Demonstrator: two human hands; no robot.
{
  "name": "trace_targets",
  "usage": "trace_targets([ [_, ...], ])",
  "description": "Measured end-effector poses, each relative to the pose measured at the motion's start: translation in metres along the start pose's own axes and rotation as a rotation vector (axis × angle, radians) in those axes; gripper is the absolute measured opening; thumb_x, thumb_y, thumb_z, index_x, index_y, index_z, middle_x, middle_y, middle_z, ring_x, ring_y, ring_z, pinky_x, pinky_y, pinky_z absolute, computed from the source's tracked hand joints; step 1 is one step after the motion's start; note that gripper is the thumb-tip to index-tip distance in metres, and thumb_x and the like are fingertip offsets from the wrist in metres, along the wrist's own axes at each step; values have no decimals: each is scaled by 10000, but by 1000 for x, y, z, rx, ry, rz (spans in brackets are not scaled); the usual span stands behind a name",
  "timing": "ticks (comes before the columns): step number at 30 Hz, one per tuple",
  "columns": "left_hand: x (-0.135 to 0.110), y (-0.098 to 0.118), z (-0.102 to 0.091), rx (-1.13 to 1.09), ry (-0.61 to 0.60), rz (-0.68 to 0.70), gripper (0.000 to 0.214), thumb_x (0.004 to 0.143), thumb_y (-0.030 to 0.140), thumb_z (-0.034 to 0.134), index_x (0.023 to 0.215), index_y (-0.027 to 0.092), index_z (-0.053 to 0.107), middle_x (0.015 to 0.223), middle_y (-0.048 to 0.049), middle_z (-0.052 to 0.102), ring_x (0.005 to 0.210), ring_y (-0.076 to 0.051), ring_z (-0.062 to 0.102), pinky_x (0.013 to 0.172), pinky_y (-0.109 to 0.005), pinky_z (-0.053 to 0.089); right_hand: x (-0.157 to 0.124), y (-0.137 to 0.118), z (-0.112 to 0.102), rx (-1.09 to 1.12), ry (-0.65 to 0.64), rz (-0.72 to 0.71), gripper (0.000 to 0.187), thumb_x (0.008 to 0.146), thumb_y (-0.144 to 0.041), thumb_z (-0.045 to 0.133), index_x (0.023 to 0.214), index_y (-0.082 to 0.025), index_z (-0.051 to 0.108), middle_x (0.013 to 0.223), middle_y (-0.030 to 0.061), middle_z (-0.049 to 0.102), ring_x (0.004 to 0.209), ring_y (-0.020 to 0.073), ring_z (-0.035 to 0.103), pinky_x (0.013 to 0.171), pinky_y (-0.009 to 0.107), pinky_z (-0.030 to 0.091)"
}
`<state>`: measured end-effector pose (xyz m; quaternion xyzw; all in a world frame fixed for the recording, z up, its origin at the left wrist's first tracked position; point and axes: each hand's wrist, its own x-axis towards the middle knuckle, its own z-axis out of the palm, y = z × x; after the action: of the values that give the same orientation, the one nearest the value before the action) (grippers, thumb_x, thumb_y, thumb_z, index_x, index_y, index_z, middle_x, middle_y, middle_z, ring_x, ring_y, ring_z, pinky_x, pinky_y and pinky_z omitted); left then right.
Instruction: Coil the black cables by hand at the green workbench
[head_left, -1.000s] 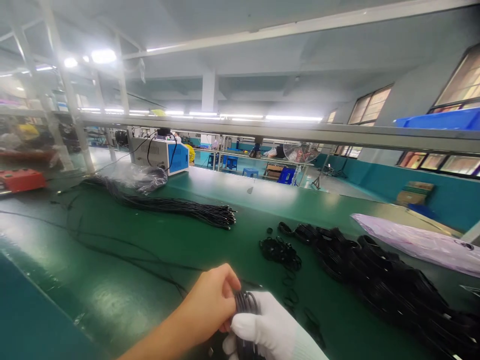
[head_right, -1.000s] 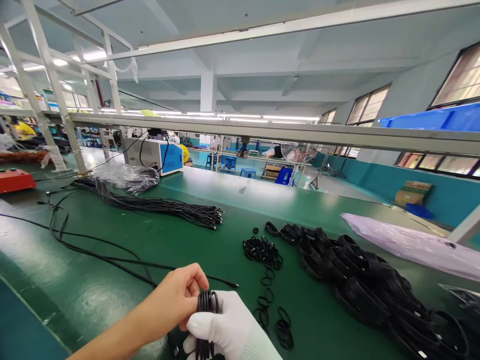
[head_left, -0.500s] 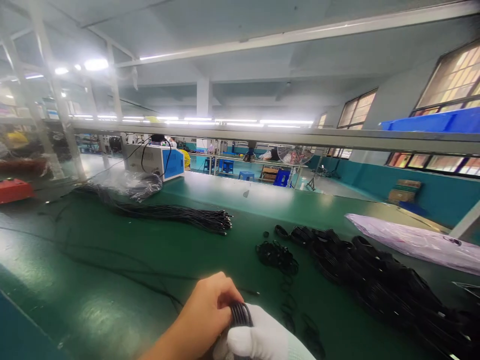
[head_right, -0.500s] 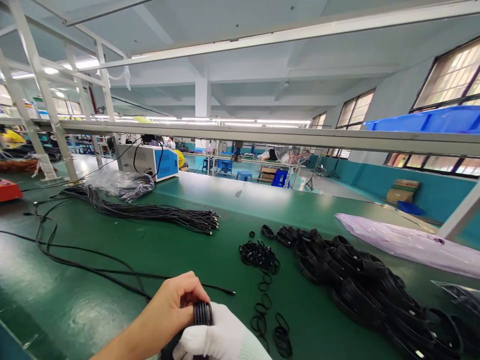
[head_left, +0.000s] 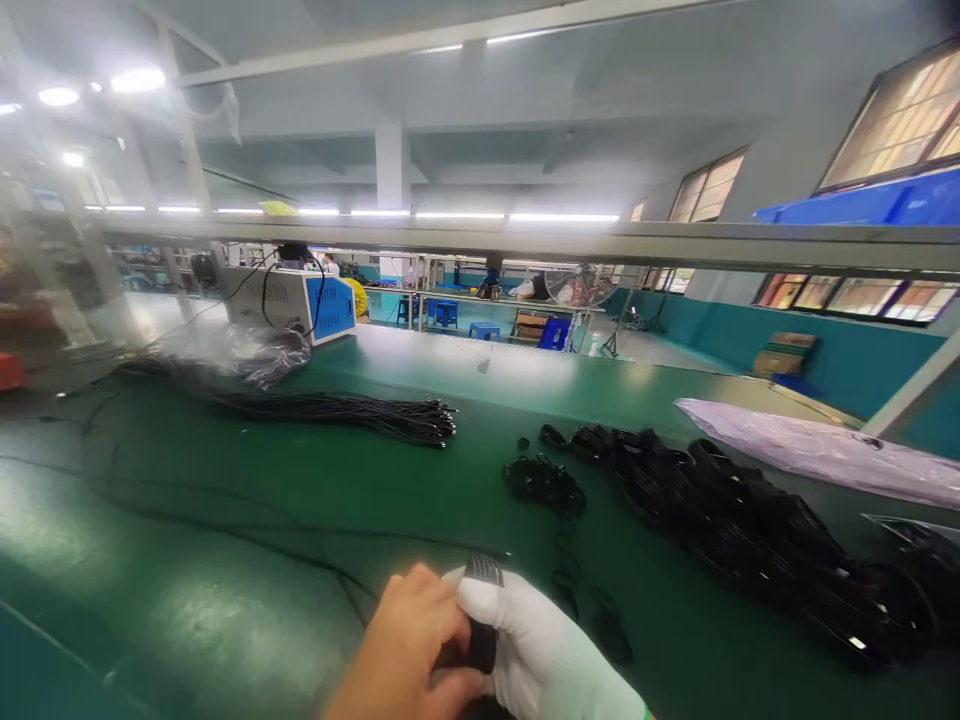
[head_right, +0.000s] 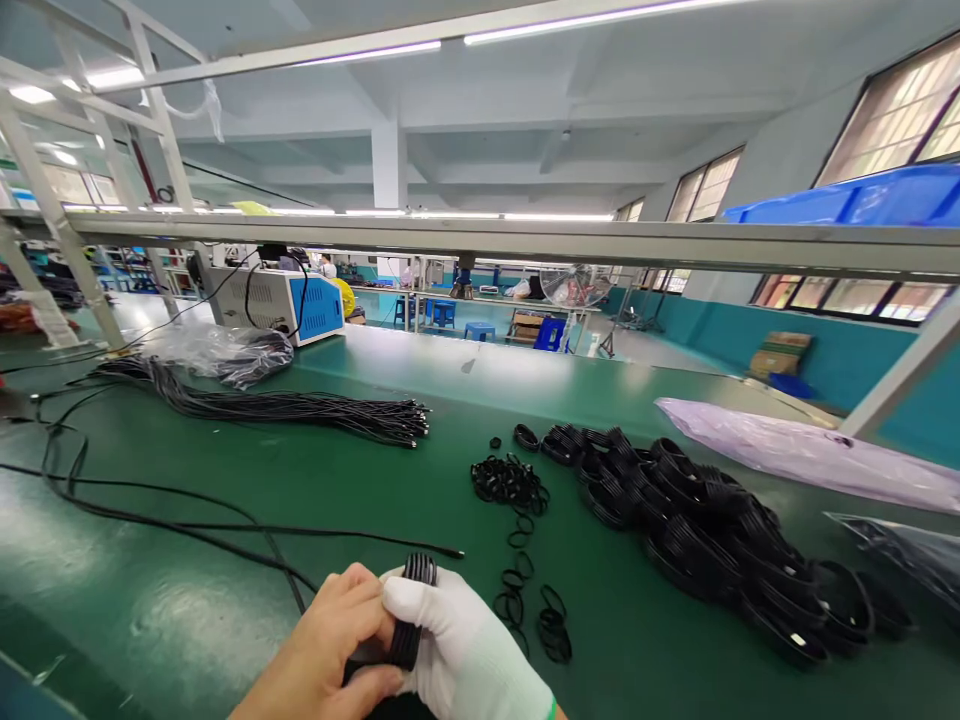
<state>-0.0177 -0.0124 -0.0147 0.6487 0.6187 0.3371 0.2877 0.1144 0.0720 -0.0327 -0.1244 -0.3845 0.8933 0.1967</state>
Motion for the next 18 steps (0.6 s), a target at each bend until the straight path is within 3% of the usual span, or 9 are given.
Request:
trace_targets([
  [3,2,-3,-16,-237,40,-101,178,719,192,571,896,205,573,837,6,594,804,-172,521,734,-278,397,-4,-1,-10,30,14,176,298,774,-310,672,981,-114,585,825,64,583,753,192,627,615,321,538],
  [5,5,-4,-24,-257,92,-164,203,758,200,524,957,210,562,795,24,590,733,-147,527,667,-248,404,-6,-3,-10,13,-11,231,342,744,-293,695,1021,-127,579,842,66,595,797,216,643,637,367,564],
  [10,13,-1,-14,-71,110,-157,131,687,116,492,758,209,551,638,54,567,607,-118,498,546,-212,334,-10,-5,5,-152,-19,294,185,669,-143,639,844,-84,630,788,78,623,666,139,627,648,259,493],
  [13,14,-1,-3,-16,128,-129,110,683,104,472,683,203,519,605,52,553,580,-111,485,531,-207,321,-12,-8,12,-277,-27,267,157,626,-137,643,774,-87,644,720,51,611,614,107,565,686,270,452],
  [18,10,-4,3,140,143,-87,116,679,88,479,655,198,502,634,30,552,591,-123,483,534,-219,322,-16,-15,16,-442,-2,184,156,601,-108,641,758,-103,644,692,6,539,632,97,483,602,222,368],
])
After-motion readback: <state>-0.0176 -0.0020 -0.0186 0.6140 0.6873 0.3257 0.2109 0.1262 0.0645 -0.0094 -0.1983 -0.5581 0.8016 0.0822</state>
